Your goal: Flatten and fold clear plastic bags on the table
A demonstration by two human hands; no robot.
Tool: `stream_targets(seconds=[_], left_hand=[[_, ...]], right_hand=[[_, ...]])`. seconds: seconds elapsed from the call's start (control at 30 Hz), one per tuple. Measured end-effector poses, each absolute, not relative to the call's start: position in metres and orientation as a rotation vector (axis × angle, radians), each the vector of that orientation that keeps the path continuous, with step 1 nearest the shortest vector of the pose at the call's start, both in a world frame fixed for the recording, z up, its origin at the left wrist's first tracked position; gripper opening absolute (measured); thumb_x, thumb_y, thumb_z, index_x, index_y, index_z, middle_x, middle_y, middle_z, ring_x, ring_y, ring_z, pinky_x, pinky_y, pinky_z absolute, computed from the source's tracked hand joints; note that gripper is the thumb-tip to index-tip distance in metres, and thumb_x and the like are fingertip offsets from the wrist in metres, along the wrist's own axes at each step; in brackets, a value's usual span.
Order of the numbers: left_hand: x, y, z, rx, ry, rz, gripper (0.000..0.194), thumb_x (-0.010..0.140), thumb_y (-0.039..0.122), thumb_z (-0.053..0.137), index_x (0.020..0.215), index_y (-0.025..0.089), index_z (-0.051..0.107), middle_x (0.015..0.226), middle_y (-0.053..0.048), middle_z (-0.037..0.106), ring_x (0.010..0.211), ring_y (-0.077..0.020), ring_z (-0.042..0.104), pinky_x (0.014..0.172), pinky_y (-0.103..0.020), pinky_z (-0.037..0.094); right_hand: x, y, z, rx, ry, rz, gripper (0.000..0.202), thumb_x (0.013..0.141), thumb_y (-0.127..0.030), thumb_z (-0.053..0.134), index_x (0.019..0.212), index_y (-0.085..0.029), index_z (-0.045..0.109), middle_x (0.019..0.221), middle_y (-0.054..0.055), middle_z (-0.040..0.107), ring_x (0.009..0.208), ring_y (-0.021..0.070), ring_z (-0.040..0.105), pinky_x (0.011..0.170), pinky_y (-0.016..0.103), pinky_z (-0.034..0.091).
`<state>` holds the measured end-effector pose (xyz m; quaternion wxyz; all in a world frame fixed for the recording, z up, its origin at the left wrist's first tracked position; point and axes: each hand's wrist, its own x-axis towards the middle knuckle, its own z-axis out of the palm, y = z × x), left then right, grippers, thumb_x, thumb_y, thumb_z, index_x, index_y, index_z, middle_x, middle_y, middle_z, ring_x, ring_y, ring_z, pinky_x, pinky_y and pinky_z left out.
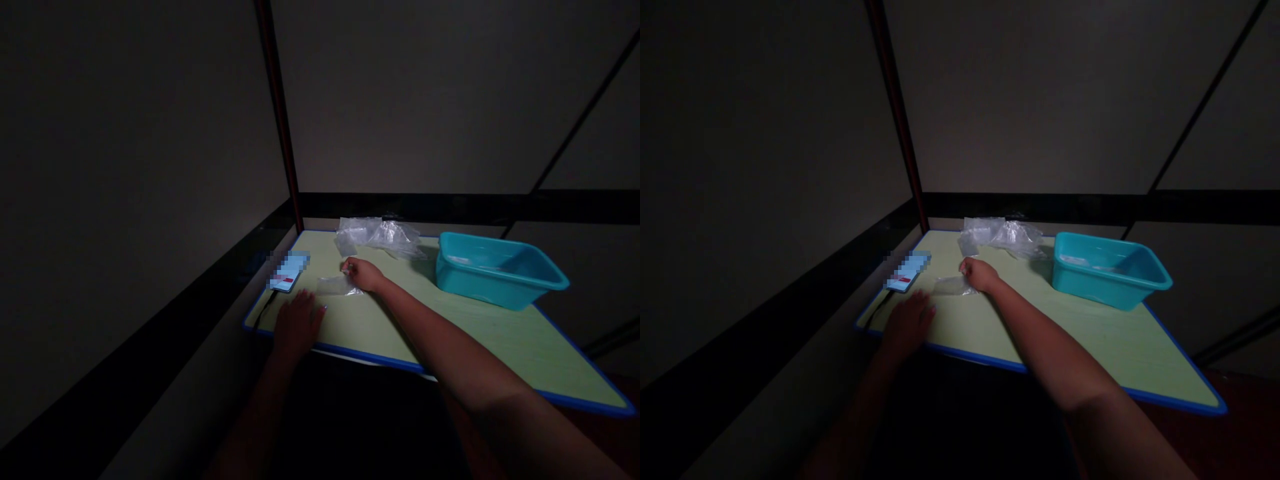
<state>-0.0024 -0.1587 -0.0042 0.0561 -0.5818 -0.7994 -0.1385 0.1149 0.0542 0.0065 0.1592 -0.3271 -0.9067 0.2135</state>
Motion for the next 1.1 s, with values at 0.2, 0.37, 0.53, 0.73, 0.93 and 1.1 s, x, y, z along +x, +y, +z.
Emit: stream_targets(seconds=[0.2, 0.37, 0.53, 0.73, 0.93, 1.1], left_hand=[[0.013, -0.139, 0.006, -2.015, -2.304, -0.292, 0.057, 0.092, 0.043, 0.035, 0.14, 0.012, 0.031, 0.149, -0.018, 0.026, 0.138, -0.0264, 0.022, 0.107, -0.049, 0.025], [0.033, -0.114, 0.011, -2.144, -2.18, -0.244, 0.059, 0.093, 0.044, 0.032, 0.138, 0.007, 0.033, 0.147, -0.022, 0.028, 0.137, -0.0287, 0.023, 0.107, -0.05, 0.024], [0.036, -0.1, 0.011, -2.134, -2.232, -0.277, 0.057, 0.095, 0.04, 0.025, 0.139, 0.003, 0.031, 0.145, -0.023, 0.03, 0.136, -0.028, 0.026, 0.108, -0.049, 0.023], [0.038, -0.075, 0.01, -2.155, -2.28, -0.471, 0.058, 0.096, 0.036, 0.014, 0.144, 0.005, 0.018, 0.149, -0.018, 0.023, 0.138, -0.0224, 0.021, 0.109, -0.043, 0.026], [0.039, -0.065, 0.006, -2.107, -2.39, -0.47, 0.058, 0.096, 0.037, 0.011, 0.144, 0.006, 0.019, 0.148, -0.019, 0.025, 0.138, -0.0228, 0.022, 0.108, -0.045, 0.027], [0.027, -0.074, 0.003, -2.086, -2.319, -0.297, 0.061, 0.095, 0.045, 0.015, 0.142, 0.008, 0.028, 0.147, -0.019, 0.029, 0.138, -0.0258, 0.022, 0.107, -0.052, 0.023]], right_hand=[[0.114, 0.04, 0.009, -1.115, -2.616, 0.39, 0.026, 0.084, -0.022, 0.044, 0.105, -0.024, 0.057, 0.096, 0.005, 0.067, 0.084, 0.0192, 0.06, 0.064, 0.025, 0.036], [0.113, 0.032, 0.012, -1.193, -2.644, 0.314, 0.025, 0.088, -0.026, 0.04, 0.106, -0.024, 0.056, 0.099, 0.007, 0.066, 0.086, 0.0203, 0.06, 0.064, 0.026, 0.036], [0.112, 0.029, 0.015, -1.229, -2.672, 0.266, 0.024, 0.089, -0.03, 0.039, 0.106, -0.025, 0.055, 0.098, 0.007, 0.067, 0.087, 0.0216, 0.062, 0.062, 0.027, 0.037], [0.113, 0.026, 0.023, -1.226, -2.726, 0.302, 0.029, 0.091, -0.039, 0.038, 0.107, -0.021, 0.055, 0.101, 0.011, 0.066, 0.09, 0.024, 0.062, 0.067, 0.029, 0.04], [0.113, 0.025, 0.024, -1.216, -2.726, 0.323, 0.028, 0.089, -0.038, 0.041, 0.105, -0.022, 0.057, 0.101, 0.011, 0.067, 0.092, 0.0225, 0.062, 0.068, 0.028, 0.04], [0.114, 0.026, 0.02, -1.225, -2.717, 0.248, 0.026, 0.088, -0.035, 0.04, 0.104, -0.023, 0.057, 0.097, 0.009, 0.068, 0.087, 0.0222, 0.062, 0.063, 0.028, 0.038]])
